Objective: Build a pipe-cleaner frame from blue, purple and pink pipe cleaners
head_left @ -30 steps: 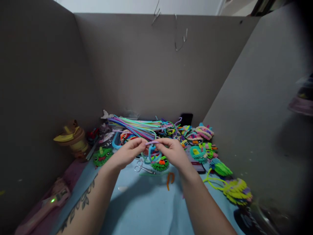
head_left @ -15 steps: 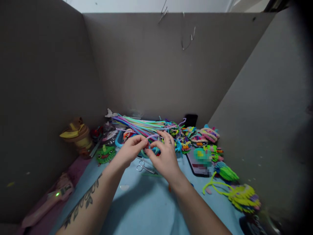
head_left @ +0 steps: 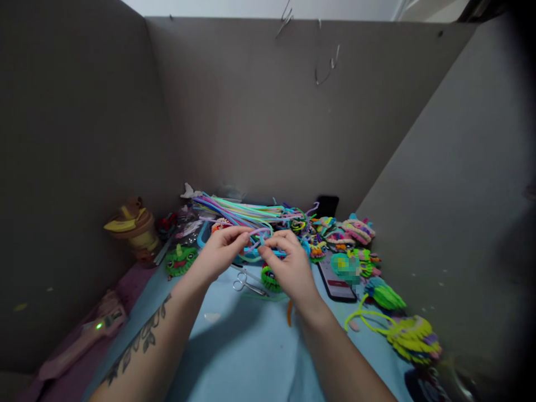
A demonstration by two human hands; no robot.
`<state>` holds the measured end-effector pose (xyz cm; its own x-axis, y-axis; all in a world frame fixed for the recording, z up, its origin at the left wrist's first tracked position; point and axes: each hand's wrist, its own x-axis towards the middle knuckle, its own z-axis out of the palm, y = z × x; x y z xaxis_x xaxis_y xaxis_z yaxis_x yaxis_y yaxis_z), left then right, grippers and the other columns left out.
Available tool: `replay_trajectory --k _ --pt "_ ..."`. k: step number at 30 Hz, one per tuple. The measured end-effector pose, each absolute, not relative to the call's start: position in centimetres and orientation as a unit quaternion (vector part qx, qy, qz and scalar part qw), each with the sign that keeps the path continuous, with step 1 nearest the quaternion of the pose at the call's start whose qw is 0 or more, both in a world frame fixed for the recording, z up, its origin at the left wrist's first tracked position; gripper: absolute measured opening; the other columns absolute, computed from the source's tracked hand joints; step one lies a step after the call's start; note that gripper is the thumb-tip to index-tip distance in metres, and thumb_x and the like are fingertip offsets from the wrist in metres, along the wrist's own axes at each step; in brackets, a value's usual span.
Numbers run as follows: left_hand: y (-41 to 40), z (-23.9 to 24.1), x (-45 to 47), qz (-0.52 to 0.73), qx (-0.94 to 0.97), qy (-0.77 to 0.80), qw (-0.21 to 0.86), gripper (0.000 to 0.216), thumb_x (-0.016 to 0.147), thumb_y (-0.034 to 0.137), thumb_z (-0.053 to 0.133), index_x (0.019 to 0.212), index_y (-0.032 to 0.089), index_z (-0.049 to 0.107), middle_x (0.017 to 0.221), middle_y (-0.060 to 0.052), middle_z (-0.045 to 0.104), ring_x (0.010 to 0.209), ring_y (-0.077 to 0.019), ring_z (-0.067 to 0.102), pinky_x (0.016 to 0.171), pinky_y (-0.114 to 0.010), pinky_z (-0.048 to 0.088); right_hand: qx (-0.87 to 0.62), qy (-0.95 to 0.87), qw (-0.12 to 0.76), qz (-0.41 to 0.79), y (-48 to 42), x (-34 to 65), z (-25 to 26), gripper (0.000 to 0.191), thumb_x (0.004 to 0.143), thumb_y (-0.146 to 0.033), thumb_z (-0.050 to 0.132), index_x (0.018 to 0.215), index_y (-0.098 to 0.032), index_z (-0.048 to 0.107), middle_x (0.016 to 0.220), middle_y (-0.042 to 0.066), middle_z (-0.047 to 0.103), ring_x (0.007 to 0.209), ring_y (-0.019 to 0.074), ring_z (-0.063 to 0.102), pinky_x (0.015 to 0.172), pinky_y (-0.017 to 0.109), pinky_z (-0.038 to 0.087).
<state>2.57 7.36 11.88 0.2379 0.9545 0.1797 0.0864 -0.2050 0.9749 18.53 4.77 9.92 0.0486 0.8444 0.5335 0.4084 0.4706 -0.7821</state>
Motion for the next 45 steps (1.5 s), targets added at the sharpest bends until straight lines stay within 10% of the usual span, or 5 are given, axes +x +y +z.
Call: replay_trajectory --k 34,45 --pt "6.6 12.5 1.9 0.365 0.72 0.401 0.434 0.024 0.078 0.036 0.057 0.075 0.013 0.063 0.065 0.001 0.055 0.062 -0.0117 0.047 0.059 -0.023 0.038 -0.363 -0.77 0.525 0.004 4.3 18.3 9.7 0.023 0.083 -0.016 0.052 0.102 -0.026 0.058 0.113 0.006 0.061 0.116 0.0244 0.048 0.099 0.048 0.036" --pt "5.5 13.6 1.9 0.374 0.741 0.405 0.382 0.018 0.08 0.031 0.056 0.074 0.015 0.062 0.069 0.0 0.057 0.065 -0.0122 0.049 0.06 -0.023 0.039 -0.383 -0.756 0.526 -0.066 3.7 19.3 10.6 0.006 0.077 -0.026 0.062 0.083 -0.024 0.061 0.096 0.007 0.054 0.101 0.026 0.05 0.091 0.046 0.041"
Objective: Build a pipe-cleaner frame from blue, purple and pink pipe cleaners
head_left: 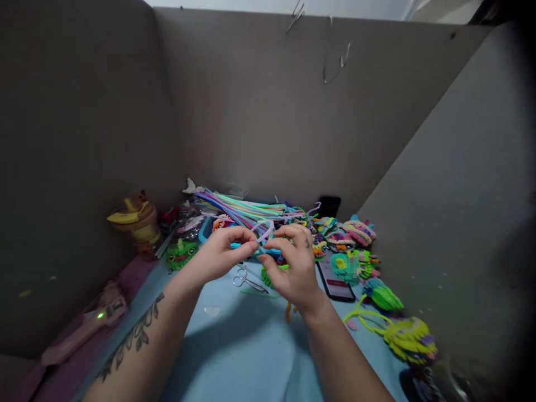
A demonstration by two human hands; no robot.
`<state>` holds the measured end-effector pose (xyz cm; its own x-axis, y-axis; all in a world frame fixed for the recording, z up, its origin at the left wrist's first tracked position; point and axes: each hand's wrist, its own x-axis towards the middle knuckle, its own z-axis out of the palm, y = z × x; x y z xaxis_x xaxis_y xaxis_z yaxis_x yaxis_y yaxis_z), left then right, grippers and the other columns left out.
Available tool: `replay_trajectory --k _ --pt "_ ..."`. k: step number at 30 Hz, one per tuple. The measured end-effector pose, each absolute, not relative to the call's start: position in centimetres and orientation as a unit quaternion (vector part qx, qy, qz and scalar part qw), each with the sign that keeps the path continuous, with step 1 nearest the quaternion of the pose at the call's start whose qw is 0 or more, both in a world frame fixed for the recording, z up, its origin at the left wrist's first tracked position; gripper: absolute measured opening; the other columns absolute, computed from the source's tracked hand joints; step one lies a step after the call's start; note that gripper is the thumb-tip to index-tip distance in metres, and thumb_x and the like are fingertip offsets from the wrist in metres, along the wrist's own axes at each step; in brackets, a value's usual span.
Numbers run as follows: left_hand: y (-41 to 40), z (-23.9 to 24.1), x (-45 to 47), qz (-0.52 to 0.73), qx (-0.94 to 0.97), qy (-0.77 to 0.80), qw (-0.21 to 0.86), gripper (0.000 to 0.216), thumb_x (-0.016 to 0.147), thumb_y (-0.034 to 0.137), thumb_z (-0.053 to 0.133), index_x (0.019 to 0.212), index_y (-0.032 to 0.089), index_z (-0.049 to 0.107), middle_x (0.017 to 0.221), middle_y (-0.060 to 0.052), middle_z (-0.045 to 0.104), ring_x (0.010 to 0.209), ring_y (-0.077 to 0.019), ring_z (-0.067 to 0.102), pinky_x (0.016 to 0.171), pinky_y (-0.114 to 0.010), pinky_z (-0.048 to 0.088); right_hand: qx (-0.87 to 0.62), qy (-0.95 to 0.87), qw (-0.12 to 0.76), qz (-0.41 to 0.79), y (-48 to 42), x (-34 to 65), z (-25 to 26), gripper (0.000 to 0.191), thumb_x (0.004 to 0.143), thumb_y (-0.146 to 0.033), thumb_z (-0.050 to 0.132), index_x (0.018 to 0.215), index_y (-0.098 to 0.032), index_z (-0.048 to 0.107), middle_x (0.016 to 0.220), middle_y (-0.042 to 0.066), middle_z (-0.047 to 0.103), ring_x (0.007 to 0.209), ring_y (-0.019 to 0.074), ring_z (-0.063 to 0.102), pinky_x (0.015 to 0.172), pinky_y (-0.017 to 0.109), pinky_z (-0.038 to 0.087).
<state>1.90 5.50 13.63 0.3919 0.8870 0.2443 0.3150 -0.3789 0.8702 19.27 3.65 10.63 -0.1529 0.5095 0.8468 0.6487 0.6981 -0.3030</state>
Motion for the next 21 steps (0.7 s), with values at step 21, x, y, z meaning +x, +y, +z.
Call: replay_trajectory --k 21 --pt "5.27 13.89 1.74 0.351 0.77 0.413 0.337 0.02 0.081 0.029 0.054 0.073 0.014 0.064 0.066 0.001 0.06 0.064 -0.0113 0.051 0.06 -0.021 0.041 -0.307 -0.793 0.521 -0.078 4.04 19.13 10.17 0.031 0.08 -0.011 0.056 0.107 -0.025 0.059 0.108 0.006 0.06 0.11 0.0247 0.049 0.094 0.046 0.041"
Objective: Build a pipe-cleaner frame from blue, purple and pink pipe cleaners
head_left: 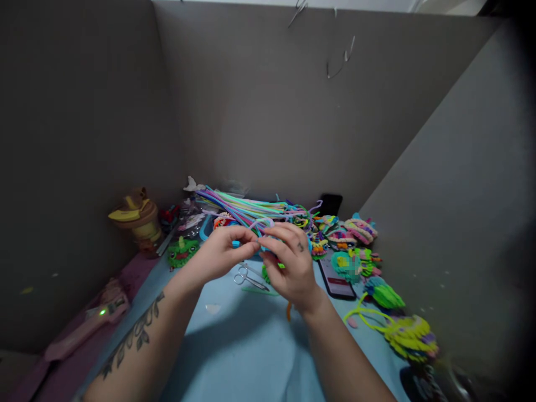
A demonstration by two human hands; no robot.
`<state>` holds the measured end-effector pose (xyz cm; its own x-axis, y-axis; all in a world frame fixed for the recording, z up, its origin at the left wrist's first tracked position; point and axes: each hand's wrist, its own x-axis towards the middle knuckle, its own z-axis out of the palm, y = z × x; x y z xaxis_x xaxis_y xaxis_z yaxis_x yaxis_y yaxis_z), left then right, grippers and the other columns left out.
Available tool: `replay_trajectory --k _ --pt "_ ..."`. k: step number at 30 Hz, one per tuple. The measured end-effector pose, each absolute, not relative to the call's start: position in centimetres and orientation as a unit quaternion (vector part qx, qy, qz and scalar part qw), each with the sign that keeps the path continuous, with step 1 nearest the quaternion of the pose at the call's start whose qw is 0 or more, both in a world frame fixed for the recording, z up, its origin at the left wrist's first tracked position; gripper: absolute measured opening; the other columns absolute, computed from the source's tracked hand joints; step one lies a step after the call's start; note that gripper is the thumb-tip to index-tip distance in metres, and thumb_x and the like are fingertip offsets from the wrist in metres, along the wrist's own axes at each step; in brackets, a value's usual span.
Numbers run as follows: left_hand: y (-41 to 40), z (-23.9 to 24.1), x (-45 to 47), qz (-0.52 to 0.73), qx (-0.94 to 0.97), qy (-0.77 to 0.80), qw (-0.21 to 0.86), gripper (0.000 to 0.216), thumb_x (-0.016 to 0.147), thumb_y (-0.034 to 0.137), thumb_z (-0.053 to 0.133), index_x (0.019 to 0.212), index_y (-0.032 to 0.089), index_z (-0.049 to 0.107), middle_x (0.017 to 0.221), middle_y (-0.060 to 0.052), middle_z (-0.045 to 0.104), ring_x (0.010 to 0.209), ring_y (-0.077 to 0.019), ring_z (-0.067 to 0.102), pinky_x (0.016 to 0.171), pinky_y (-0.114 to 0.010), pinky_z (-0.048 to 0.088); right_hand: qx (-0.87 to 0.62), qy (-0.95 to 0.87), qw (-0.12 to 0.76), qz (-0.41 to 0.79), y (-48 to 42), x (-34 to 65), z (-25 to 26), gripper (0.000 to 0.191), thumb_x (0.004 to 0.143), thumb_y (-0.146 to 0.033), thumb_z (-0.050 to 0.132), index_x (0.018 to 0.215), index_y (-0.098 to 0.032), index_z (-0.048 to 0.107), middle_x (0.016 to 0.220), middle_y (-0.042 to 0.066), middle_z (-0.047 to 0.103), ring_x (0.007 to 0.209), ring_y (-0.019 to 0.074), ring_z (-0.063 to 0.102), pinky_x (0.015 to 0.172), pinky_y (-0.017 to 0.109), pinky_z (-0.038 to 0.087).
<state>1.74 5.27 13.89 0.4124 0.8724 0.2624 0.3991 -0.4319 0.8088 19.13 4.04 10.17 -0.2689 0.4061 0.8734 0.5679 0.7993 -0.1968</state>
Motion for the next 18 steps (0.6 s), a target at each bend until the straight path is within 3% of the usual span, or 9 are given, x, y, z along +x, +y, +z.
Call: replay_trajectory --k 9,18 --pt "5.3 13.5 2.0 0.34 0.78 0.419 0.317 0.018 0.082 0.027 0.052 0.076 0.014 0.064 0.071 -0.001 0.062 0.068 -0.0126 0.053 0.062 -0.022 0.041 -0.306 -0.805 0.503 -0.07 4.2 19.5 10.3 0.025 0.08 -0.012 0.058 0.102 -0.024 0.062 0.093 0.003 0.067 0.098 0.0225 0.053 0.09 0.044 0.042" --pt "5.3 12.4 2.7 0.358 0.794 0.452 0.191 0.018 0.085 0.025 0.05 0.073 0.016 0.06 0.071 0.0 0.061 0.068 -0.0129 0.053 0.064 -0.024 0.039 -0.355 -0.797 0.483 -0.079 4.4 19.3 10.3 0.018 0.085 -0.012 0.053 0.093 -0.021 0.066 0.083 0.004 0.067 0.088 0.0212 0.051 0.084 0.041 0.04"
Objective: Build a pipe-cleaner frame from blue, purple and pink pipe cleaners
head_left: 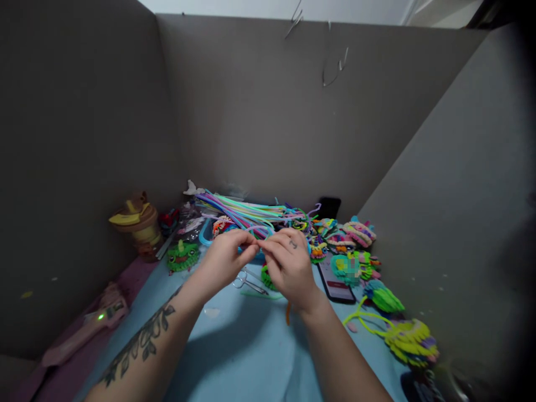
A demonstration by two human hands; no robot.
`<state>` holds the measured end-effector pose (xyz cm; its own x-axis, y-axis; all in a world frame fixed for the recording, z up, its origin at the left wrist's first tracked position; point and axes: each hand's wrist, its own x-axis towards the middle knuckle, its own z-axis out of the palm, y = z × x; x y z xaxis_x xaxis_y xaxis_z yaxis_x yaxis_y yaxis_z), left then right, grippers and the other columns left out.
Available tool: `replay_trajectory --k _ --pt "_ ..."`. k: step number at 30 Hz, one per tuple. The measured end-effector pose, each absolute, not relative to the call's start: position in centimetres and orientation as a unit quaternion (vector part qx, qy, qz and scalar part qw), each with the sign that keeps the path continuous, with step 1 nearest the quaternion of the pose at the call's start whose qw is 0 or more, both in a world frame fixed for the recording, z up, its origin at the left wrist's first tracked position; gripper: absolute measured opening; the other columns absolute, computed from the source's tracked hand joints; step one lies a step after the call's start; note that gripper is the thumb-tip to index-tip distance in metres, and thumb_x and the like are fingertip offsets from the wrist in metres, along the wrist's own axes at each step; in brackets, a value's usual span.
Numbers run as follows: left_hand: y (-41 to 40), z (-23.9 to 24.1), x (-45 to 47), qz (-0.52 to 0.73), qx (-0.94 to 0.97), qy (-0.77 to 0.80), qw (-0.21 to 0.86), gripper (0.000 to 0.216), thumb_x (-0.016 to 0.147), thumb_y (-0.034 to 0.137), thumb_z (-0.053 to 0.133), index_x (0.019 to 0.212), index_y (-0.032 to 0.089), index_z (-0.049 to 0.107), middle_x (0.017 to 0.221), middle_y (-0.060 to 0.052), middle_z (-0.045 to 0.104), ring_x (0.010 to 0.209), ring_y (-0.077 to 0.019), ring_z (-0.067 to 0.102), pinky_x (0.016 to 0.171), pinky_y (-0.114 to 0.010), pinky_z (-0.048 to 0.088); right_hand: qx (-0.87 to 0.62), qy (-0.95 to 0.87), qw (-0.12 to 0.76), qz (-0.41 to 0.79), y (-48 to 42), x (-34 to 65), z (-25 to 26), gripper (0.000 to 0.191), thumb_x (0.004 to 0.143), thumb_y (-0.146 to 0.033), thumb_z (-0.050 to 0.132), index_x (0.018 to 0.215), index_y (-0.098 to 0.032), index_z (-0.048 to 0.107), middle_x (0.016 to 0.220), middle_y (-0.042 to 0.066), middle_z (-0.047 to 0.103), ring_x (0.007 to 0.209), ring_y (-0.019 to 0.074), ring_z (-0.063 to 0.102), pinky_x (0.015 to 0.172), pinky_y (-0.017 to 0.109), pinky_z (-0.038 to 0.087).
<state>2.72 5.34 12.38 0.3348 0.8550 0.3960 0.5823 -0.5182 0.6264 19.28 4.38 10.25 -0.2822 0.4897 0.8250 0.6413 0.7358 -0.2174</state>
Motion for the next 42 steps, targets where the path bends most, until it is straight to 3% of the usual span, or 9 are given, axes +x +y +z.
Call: replay_trajectory --k 13,17,26,30,36,42 --pt "5.3 12.1 3.2 0.331 0.821 0.454 0.105 0.014 0.083 0.018 0.055 0.072 0.016 0.062 0.073 -0.002 0.066 0.072 -0.015 0.058 0.067 -0.025 0.041 -0.404 -0.799 0.437 -0.085 4.6 19.2 9.9 0.022 0.082 -0.006 0.047 0.087 -0.018 0.065 0.084 0.006 0.066 0.091 0.0226 0.047 0.089 0.042 0.035" --pt "5.2 11.9 3.4 0.313 0.831 0.458 0.032 0.009 0.081 0.018 0.059 0.073 0.017 0.063 0.074 -0.002 0.068 0.076 -0.0178 0.06 0.075 -0.031 0.041 -0.421 -0.792 0.436 -0.079 4.9 19.1 9.6 0.02 0.081 -0.006 0.048 0.082 -0.019 0.063 0.084 0.005 0.064 0.092 0.0222 0.047 0.091 0.041 0.034" --pt "4.5 11.3 3.9 0.283 0.845 0.436 -0.127 0.019 0.089 0.022 0.049 0.08 0.018 0.065 0.076 -0.003 0.068 0.075 -0.0198 0.06 0.087 -0.04 0.039 -0.447 -0.79 0.416 -0.045 4.8 19.1 10.0 0.023 0.076 -0.001 0.049 0.077 -0.02 0.062 0.09 0.005 0.062 0.096 0.0224 0.045 0.093 0.042 0.034" --pt "4.9 11.0 3.7 0.295 0.851 0.421 -0.107 0.018 0.089 0.025 0.05 0.079 0.017 0.064 0.074 -0.004 0.068 0.073 -0.0194 0.059 0.082 -0.036 0.042 -0.435 -0.802 0.409 -0.004 4.8 19.6 10.4 0.022 0.077 -0.002 0.049 0.077 -0.019 0.063 0.091 0.006 0.061 0.097 0.0228 0.046 0.089 0.042 0.037" --pt "5.4 11.2 3.2 0.32 0.846 0.423 -0.046 0.005 0.083 0.021 0.059 0.084 0.017 0.063 0.08 -0.004 0.068 0.079 -0.0202 0.06 0.077 -0.033 0.043 -0.407 -0.808 0.418 0.081 4.9 20.4 10.8 0.007 0.079 -0.015 0.061 0.076 -0.02 0.065 0.099 0.005 0.056 0.103 0.0222 0.045 0.09 0.041 0.039" --pt "4.7 12.5 3.0 0.301 0.871 0.386 0.04 0.006 0.082 0.014 0.058 0.082 0.018 0.063 0.079 -0.002 0.068 0.076 -0.016 0.061 0.072 -0.026 0.044 -0.39 -0.812 0.405 0.157 5.4 21.0 10.8 0.01 0.077 -0.014 0.065 0.068 -0.019 0.066 0.096 0.004 0.053 0.1 0.0192 0.047 0.091 0.038 0.038"
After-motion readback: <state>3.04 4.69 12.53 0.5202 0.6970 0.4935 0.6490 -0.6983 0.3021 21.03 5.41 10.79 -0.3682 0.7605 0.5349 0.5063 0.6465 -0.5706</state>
